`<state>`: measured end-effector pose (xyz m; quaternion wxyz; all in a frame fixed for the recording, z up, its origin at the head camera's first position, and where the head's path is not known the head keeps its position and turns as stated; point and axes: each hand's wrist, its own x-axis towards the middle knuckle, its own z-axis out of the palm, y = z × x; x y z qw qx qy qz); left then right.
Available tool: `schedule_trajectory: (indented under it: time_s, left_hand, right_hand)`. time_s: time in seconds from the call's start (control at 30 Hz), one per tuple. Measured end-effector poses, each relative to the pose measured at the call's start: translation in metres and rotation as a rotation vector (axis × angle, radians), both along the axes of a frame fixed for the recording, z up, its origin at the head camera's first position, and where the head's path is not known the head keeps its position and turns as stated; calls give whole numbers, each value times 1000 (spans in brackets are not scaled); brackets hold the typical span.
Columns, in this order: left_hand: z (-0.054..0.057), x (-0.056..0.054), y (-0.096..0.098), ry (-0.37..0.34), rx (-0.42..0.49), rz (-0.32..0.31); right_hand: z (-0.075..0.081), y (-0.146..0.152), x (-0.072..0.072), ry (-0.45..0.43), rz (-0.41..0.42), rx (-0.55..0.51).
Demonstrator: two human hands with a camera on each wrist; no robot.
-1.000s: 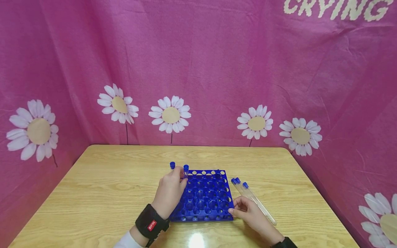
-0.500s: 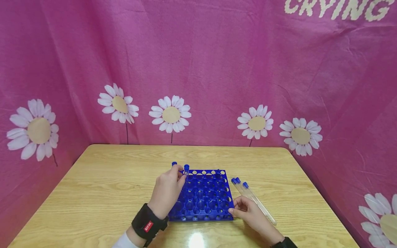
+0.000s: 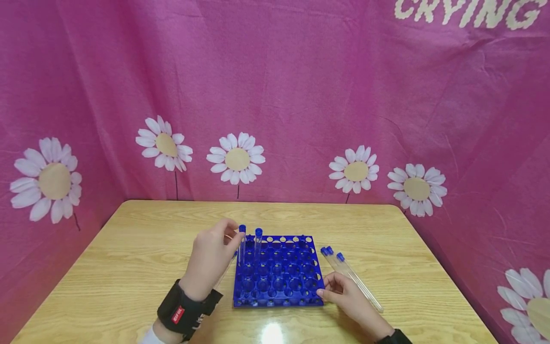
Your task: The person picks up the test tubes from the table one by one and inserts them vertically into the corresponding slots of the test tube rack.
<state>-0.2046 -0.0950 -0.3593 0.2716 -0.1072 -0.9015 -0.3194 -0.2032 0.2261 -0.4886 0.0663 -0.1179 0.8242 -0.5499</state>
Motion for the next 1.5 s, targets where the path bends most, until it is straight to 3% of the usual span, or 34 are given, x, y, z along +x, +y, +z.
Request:
schedule_trajectory:
  time_s: [0.2, 0.33, 0.47, 0.73, 0.93, 1.27, 1.5]
  left_hand:
    - [1, -11, -18, -221, -14, 32]
    - [-9, -23, -27, -341, -56, 38]
    - [-24, -35, -32, -417, -92, 37]
    - [-55, -52, -34, -496, -198, 23]
    - [-74, -57, -32, -578, -204, 24]
    - [-85, -55, -29, -637, -211, 50]
    - [-87, -56, -29, -599, -255, 28]
  right_hand:
    - [1, -1, 0, 2, -2, -4]
    - [0, -1, 0, 4, -2, -8]
    - [-1, -1, 0, 9, 1, -7]
    - [-1, 0, 1, 7, 7, -19]
    - [0, 0, 0, -7, -3, -14]
    - [0, -1, 0, -4, 0, -10]
    - [0, 0, 1, 12, 10, -12]
